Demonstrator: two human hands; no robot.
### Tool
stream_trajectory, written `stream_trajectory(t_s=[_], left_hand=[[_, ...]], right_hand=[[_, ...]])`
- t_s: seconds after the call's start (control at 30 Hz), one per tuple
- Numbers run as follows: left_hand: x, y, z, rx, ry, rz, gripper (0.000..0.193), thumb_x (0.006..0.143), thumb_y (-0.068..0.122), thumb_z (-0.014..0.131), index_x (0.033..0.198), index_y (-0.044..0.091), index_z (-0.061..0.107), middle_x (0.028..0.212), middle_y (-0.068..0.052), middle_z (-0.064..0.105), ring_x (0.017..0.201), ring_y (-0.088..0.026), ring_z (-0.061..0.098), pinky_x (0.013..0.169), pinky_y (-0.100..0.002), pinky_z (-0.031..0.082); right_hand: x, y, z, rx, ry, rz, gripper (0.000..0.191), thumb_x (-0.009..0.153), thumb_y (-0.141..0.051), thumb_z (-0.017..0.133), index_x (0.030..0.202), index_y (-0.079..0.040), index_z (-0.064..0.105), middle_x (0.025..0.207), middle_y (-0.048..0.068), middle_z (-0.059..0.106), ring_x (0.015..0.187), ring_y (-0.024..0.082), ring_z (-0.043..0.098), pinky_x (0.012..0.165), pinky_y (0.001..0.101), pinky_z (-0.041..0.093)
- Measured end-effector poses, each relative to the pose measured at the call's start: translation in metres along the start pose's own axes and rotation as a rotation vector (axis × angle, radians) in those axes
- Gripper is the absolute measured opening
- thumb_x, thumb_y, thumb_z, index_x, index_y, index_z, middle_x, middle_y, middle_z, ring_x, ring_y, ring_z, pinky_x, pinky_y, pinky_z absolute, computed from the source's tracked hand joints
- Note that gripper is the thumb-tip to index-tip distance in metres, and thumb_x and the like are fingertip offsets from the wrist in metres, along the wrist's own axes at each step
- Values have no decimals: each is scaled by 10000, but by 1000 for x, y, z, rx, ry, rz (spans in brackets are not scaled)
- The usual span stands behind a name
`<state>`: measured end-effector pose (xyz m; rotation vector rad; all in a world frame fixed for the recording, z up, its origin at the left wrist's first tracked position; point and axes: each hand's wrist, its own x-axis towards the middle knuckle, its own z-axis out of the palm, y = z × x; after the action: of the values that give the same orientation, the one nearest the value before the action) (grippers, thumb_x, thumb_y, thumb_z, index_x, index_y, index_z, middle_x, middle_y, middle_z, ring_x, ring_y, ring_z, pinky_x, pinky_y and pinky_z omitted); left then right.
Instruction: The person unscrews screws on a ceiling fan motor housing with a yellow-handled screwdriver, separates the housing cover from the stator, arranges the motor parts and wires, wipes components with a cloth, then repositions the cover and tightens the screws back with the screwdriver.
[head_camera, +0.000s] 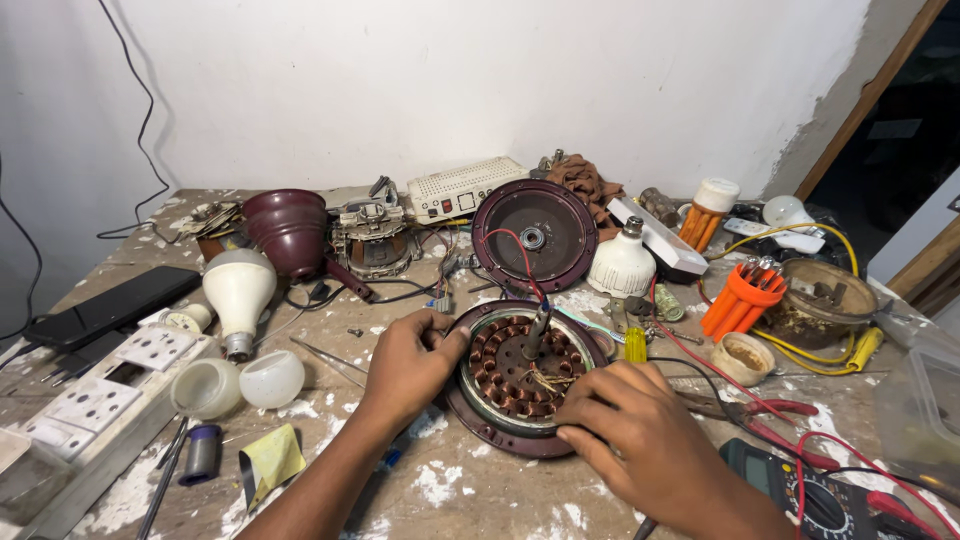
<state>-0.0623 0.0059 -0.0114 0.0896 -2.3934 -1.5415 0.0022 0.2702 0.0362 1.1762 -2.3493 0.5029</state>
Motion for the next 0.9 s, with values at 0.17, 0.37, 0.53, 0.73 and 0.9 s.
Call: stream_trajectory(t_s=[0.17, 0.37, 0.53, 0.73, 0.9], left_hand=[[0, 4, 0, 12, 31, -13, 333, 843, 334, 767, 846, 1, 748, 611, -26, 616, 557, -111, 534, 561, -309, 452], [-2, -2, -2, -101, 48, 17, 354, 904, 323, 703, 766, -3, 709, 588, -28, 614, 547, -108, 517, 550, -317, 437], [-3, -6, -3, -143, 70, 81, 304, 870, 256, 708, 735, -16, 695, 578, -30, 607, 552, -101, 511, 545, -318, 433], [-5, -4, -4, -123, 61, 61, 252, 827, 229, 759, 734, 3, 699, 560, -13, 589, 528, -86, 485, 516, -306, 423], [-6, -4, -5, -169, 24, 38, 243, 831, 232, 769, 747, 12, 712, 557, 5, 595, 527, -63, 484, 502, -287, 415]], right_hand=[[4, -11, 13, -33, 10, -44, 118, 824, -172, 755, 897, -82, 734, 836, 64, 603, 833, 267, 592, 769, 422, 434], [12, -26, 21, -64, 17, -34, 135, 820, -179, 754, 875, -64, 710, 826, 79, 594, 822, 279, 585, 732, 429, 422], [29, -47, 39, -98, 42, 32, 110, 827, -174, 727, 844, -67, 704, 842, 92, 623, 847, 310, 607, 756, 458, 457], [58, -64, 59, -121, 17, 277, 162, 865, -176, 696, 793, -31, 686, 820, 143, 632, 836, 357, 651, 708, 511, 529], [86, -66, 69, -193, 9, 329, 151, 875, -159, 677, 891, -10, 698, 837, 155, 642, 851, 348, 680, 666, 500, 560]])
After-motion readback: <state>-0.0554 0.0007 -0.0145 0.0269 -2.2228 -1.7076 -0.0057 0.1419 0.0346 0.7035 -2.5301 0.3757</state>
